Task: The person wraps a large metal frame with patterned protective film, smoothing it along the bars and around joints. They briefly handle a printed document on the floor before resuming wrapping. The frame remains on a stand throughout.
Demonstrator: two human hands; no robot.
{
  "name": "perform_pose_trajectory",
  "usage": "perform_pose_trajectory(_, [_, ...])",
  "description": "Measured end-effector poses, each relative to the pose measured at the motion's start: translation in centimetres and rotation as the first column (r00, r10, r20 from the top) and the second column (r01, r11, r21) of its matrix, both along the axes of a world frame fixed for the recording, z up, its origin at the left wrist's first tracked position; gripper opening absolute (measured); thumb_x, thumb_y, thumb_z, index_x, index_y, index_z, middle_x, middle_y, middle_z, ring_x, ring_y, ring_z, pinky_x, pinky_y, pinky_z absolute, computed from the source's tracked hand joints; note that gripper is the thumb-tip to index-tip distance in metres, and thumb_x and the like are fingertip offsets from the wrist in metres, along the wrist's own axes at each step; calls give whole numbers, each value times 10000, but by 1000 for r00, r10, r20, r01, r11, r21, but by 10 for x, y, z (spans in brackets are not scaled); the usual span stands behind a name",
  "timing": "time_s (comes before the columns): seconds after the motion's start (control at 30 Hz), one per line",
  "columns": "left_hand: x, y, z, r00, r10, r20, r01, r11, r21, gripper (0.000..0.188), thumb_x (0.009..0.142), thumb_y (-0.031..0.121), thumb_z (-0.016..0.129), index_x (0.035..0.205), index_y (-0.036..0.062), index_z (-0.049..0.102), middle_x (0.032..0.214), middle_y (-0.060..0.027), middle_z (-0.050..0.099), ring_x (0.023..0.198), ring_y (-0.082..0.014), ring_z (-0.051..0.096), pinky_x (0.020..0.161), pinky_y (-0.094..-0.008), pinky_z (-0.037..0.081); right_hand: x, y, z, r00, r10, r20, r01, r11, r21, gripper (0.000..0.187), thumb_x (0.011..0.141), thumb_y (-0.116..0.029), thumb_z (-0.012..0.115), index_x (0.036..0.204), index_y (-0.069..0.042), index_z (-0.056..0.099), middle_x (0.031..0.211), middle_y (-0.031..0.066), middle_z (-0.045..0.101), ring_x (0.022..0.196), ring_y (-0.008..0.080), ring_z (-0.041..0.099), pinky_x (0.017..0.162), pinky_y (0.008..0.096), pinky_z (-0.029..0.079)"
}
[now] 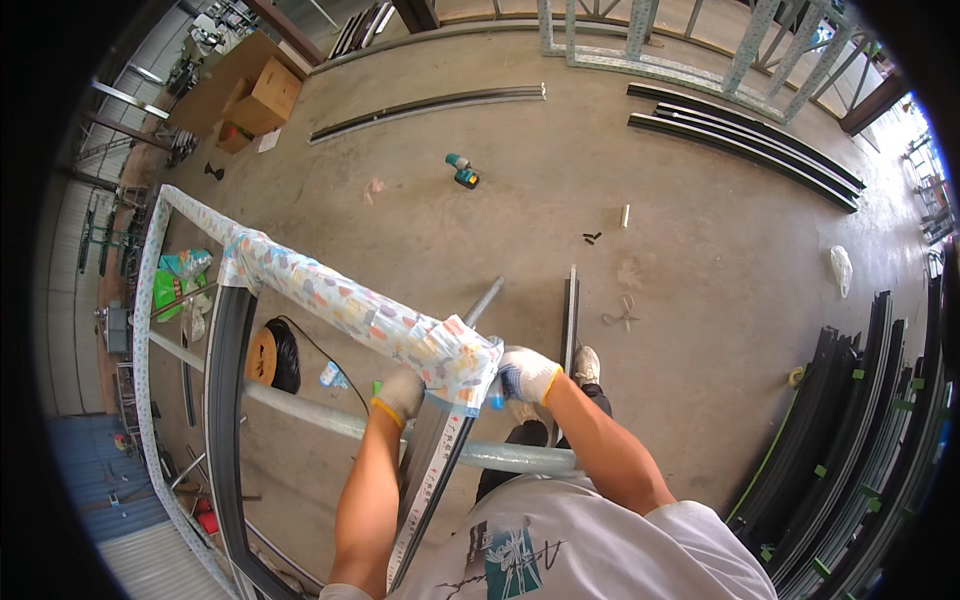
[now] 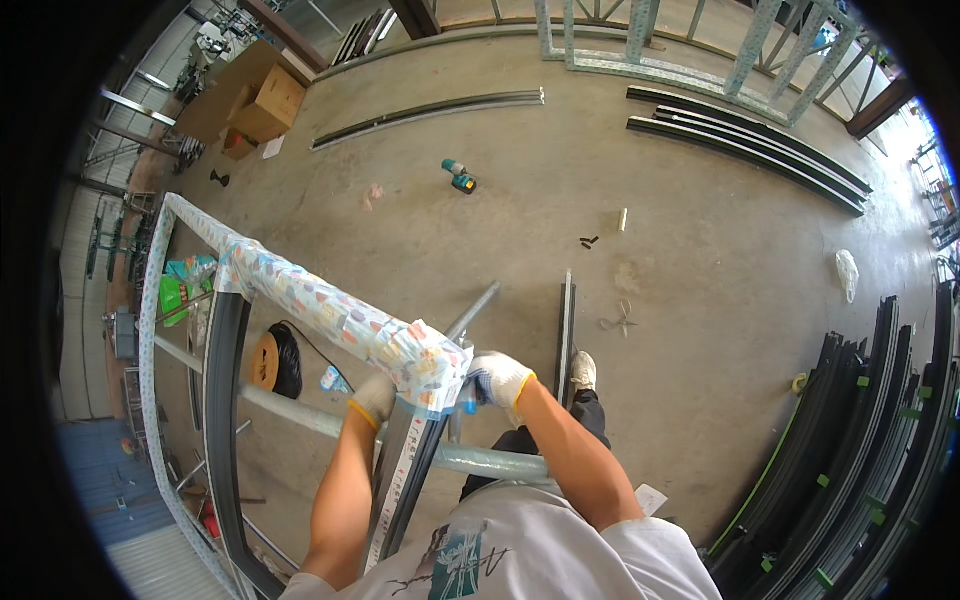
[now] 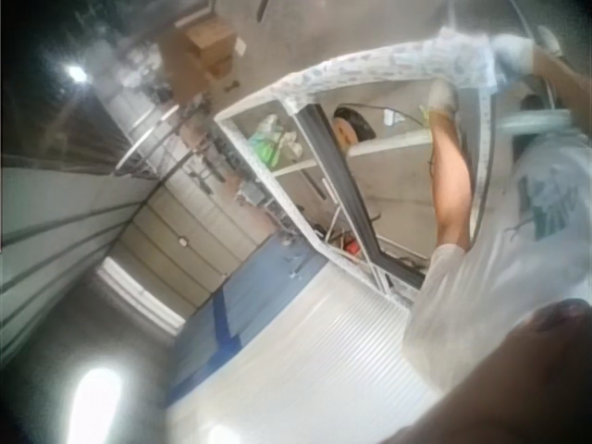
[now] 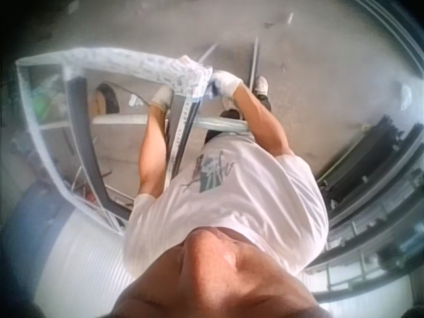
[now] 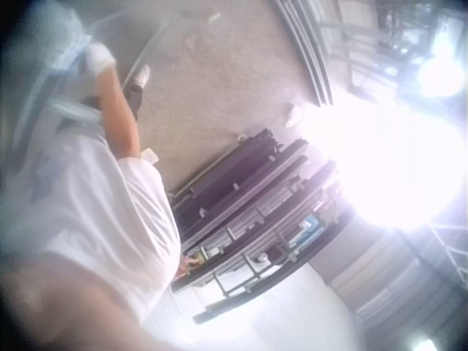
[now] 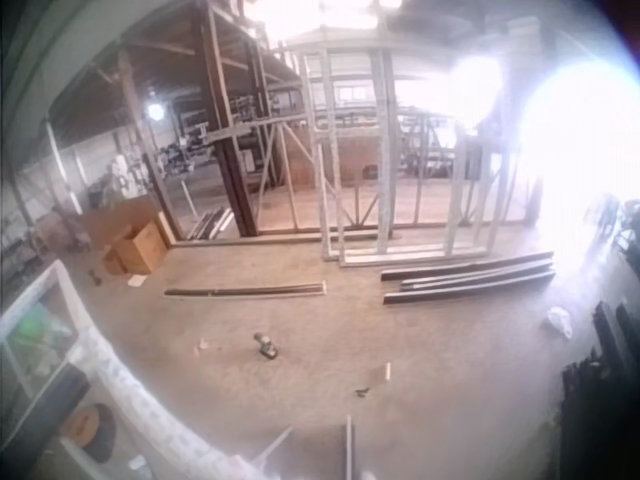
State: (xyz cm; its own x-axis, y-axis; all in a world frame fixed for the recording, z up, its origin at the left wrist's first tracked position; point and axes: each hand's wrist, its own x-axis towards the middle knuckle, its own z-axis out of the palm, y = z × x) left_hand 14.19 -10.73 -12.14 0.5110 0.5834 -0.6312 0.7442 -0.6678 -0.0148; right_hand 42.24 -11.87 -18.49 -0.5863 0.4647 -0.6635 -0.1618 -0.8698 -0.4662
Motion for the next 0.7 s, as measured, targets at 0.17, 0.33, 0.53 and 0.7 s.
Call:
perform_pose_trajectory(0.17, [12, 14, -70, 351, 883, 310, -694, 468, -548, 462, 883, 166, 754, 1330, 50, 750, 1227, -175, 808, 1070, -375, 783, 942, -411, 622, -45, -6, -30, 997, -28, -70, 32, 998, 51, 256, 1118, -302, 651, 1243, -107, 758, 1081, 31, 768, 845, 154, 668, 724, 356, 569])
perform_pose_trajectory(0.33, [-6, 14, -55, 803, 547, 235, -500, 834, -233, 528, 855, 132, 776, 1375, 55, 729, 1218, -160, 812, 1071, -370, 781, 950, -414, 621, -46, -3, -10, 923, 38, 384, -249, 818, 518, 345, 1107, -302, 646, 1331, -65, 759, 1224, 96, 815, 1028, 272, 745, 914, 410, 605])
perform_pose_trajectory(0.53, [-20, 4, 38, 221, 965, 141, -643, 253, -722, 551, 830, 54, 784, 1373, -2, 704, 1139, -119, 807, 961, -289, 775, 834, -384, 621, 33, -15, 49, 753, -158, 639, -219, 855, 469, 366, 959, -273, 760, 1161, 28, 811, 1024, 162, 833, 891, 297, 762, 881, 389, 594])
perform_pose_trajectory(0.7, [-30, -34, 105, -313, 947, 70, -411, -69, -909, 521, 864, 63, 777, 1349, -93, 665, 1048, -118, 784, 776, -194, 727, 651, -337, 579, 81, -43, 105, 699, -407, 587, 105, 871, 479, 370, 957, -241, 758, 1188, 46, 791, 1057, 175, 828, 951, 239, 775, 896, 356, 595])
